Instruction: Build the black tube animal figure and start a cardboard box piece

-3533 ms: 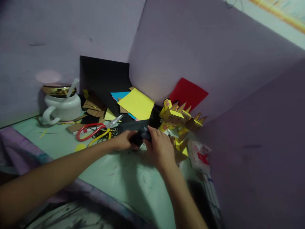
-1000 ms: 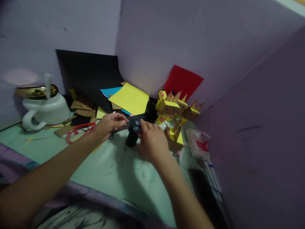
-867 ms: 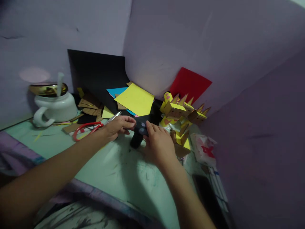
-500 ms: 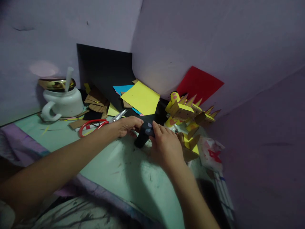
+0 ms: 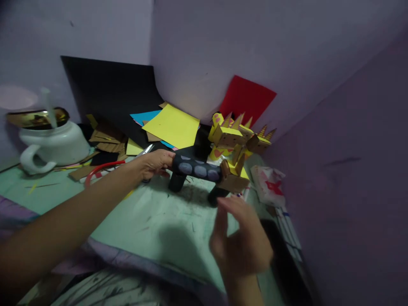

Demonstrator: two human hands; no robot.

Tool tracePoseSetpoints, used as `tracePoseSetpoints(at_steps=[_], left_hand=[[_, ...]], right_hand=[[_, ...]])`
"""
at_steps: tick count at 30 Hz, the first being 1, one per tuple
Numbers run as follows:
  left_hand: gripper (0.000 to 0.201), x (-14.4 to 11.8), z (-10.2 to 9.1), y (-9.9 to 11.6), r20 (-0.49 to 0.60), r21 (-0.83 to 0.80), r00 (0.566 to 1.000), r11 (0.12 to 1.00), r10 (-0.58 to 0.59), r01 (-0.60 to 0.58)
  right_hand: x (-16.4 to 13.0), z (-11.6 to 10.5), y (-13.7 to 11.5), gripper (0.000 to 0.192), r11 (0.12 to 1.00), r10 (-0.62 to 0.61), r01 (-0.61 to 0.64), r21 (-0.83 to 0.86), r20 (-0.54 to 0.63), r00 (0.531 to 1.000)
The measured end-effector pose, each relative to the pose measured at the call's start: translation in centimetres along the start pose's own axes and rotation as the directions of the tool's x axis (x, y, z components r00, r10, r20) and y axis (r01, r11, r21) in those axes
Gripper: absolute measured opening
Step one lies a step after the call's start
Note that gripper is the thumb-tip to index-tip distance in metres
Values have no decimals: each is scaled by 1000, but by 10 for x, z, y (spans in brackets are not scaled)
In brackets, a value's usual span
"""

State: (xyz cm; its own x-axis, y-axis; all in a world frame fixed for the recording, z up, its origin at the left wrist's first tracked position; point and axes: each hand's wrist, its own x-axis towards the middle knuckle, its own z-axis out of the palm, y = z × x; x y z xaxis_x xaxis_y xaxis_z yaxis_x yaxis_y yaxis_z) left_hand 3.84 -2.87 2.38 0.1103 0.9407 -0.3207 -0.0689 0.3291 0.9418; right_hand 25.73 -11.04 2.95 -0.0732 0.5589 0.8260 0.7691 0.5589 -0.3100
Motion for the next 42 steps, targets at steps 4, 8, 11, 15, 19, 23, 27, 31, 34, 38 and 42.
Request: tracePoseSetpoints(at_steps=[4, 8, 11, 15, 19, 23, 27, 31, 34, 38, 42], left_hand=[[13, 0, -1, 1, -3, 38, 1000, 999, 15, -15], [20, -1, -2, 2, 17, 57, 1000, 998, 20, -21], [24, -1, -2, 4, 5, 72, 1000, 997, 25, -25], [24, -4, -2, 7, 1, 92, 999, 995, 34, -34], [23, -7, 0, 10, -5, 121, 998, 991, 62, -61], [22, -8, 1, 10, 0, 184, 996, 979, 91, -89], [23, -7, 0, 9, 2, 203, 995, 974, 102, -100], [25, -5, -2, 8, -6, 190, 994, 976, 108, -105], [24, -5, -3, 7, -3, 185, 994, 977, 113, -111], [25, -4, -3, 7, 3, 179, 993, 977, 118, -116], [24, -4, -3, 8, 2, 134, 996, 987, 88, -88]], right_hand=[[-25, 0, 58, 14, 750, 635, -617, 239, 5, 773], [-20, 14, 94, 42, 563, 673, -745, 358, 324, 665], [-8, 29, 93, 57, 559, 474, -699, 445, 521, 710], [0, 48, 86, 40, 612, 416, -686, 393, 578, 702], [-7, 56, 86, 36, 667, 419, -637, 385, 514, 749], [-16, 59, 86, 40, 664, 425, -622, 416, 475, 771], [-18, 59, 84, 41, 671, 439, -625, 398, 467, 768], [-18, 59, 83, 38, 666, 446, -632, 395, 469, 763], [-18, 59, 83, 34, 669, 468, -646, 368, 467, 750], [-19, 60, 83, 34, 663, 464, -649, 374, 475, 748], [-16, 57, 82, 32, 667, 424, -635, 389, 503, 753]])
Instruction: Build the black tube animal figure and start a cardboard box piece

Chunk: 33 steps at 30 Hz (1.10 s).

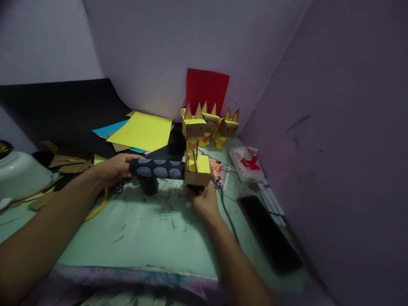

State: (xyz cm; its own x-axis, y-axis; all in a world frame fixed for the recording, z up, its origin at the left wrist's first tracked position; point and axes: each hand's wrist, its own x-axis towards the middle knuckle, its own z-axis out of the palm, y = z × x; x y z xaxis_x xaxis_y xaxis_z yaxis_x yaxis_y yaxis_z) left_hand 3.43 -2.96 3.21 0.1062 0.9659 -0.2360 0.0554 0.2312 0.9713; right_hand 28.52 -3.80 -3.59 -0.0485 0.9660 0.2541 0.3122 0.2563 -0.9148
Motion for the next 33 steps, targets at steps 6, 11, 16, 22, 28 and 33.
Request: tracePoseSetpoints(at_steps=[6, 11, 16, 22, 28, 33], left_hand=[[28, -1, -1, -1, 23, -25, 1000, 1000, -13, 14], [34, 1, -3, -2, 88, -60, 996, 998, -3, 8], [28, 5, -6, -6, 87, -85, 996, 996, 1, 6], [25, 6, -8, -9, 111, -127, 994, 992, 16, -2], [31, 0, -15, -3, 104, -170, 994, 985, 18, 0], [26, -20, -25, -10, -106, -82, 981, 982, 160, -169]], right_hand=[[2, -15, -6, 43, 997, -27, 17, 81, 125, 992], [3, -19, -1, 51, 989, -6, -18, 146, 165, 986], [3, -16, 0, 51, 986, 12, -41, 160, 182, 983], [4, -17, -1, 45, 991, 23, -44, 123, 168, 985], [3, -17, 0, 46, 988, 27, -51, 143, 163, 986], [4, -14, 4, 44, 985, 35, -57, 163, 135, 990]])
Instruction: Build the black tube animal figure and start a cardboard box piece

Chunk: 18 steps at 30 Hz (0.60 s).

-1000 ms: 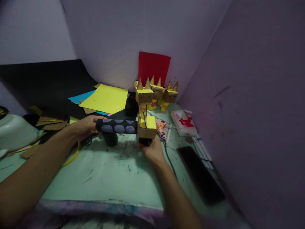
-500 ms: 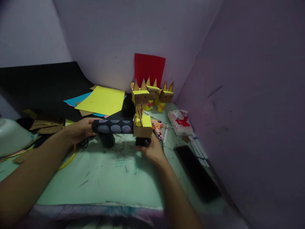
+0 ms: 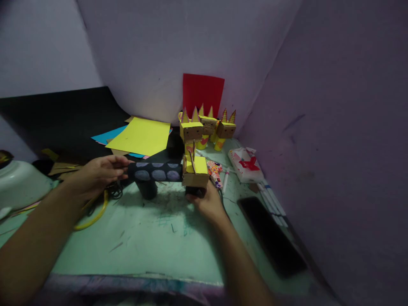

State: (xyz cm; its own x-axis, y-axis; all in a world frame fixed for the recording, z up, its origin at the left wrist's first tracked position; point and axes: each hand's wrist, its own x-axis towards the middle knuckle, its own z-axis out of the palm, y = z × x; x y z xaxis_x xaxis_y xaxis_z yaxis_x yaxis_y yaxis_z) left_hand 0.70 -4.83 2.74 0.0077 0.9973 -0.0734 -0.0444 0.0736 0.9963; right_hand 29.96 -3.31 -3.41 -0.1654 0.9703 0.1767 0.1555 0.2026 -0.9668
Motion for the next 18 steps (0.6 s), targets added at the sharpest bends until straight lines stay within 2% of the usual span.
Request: tracePoseSetpoints(at_steps=[2, 5, 9, 13, 18], left_hand=[[32, -12, 3, -5, -19, 24, 996, 996, 92, -91], [40, -27, 15, -11, 15, 25, 989, 989, 145, -145], [49, -31, 27, -13, 107, 32, 986, 991, 125, -129], [56, -27, 31, -14, 212, 55, 968, 988, 132, -147], [49, -20, 33, -18, 179, 115, 975, 981, 134, -156]], right_hand=[[0, 1, 2, 42, 1000, 7, -7, 7, -10, 1000], [0, 2, 4, 43, 1000, 5, -4, 20, -25, 1000], [0, 2, 3, 42, 1000, 19, -19, 20, -29, 999], [0, 3, 2, 40, 1000, 29, -29, 12, -35, 999], [0, 4, 1, 36, 998, 55, -55, -4, -50, 997]])
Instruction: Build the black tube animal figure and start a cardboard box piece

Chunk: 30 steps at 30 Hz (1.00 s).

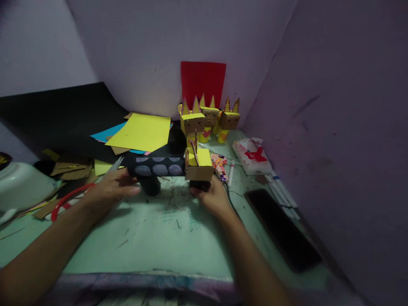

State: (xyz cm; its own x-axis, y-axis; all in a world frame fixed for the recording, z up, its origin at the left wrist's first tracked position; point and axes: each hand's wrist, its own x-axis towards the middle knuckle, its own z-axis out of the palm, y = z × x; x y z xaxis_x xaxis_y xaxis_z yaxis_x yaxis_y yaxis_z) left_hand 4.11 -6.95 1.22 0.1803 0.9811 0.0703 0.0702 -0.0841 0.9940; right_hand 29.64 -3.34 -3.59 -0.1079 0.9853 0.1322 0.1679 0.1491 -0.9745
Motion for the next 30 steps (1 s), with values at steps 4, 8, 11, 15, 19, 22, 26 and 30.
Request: tracePoseSetpoints(at_steps=[4, 8, 11, 15, 19, 22, 26, 30], left_hand=[[37, 7, -2, -3, -8, 147, 994, 983, 113, -110], [45, 10, -4, 2, -4, 283, 984, 944, 180, -171], [43, 9, -2, 7, -10, 335, 981, 925, 192, -178], [31, 8, 0, 10, 8, 406, 970, 886, 244, -227], [35, 9, -4, 6, 44, 423, 954, 859, 297, -287], [38, 9, -6, 2, 65, 422, 949, 853, 308, -306], [42, 9, -7, 0, 65, 411, 952, 861, 300, -300], [40, 10, -7, 1, 57, 411, 950, 860, 308, -303]], right_hand=[[0, 0, -1, 35, 1000, -6, 6, 22, -4, 1000], [-1, 1, -2, 34, 1000, -4, 4, 16, 7, 1000], [-2, 2, -4, 36, 999, 12, -12, 39, 1, 1000], [-2, 3, -7, 38, 999, 16, -16, 39, -12, 1000], [-2, 2, -8, 36, 999, 28, -28, 19, -4, 1000], [-2, 2, -7, 37, 1000, 23, -23, 15, -10, 1000], [-2, 2, -5, 36, 1000, 10, -10, 16, -1, 1000], [-2, 2, -3, 37, 1000, 19, -19, 23, 0, 1000]])
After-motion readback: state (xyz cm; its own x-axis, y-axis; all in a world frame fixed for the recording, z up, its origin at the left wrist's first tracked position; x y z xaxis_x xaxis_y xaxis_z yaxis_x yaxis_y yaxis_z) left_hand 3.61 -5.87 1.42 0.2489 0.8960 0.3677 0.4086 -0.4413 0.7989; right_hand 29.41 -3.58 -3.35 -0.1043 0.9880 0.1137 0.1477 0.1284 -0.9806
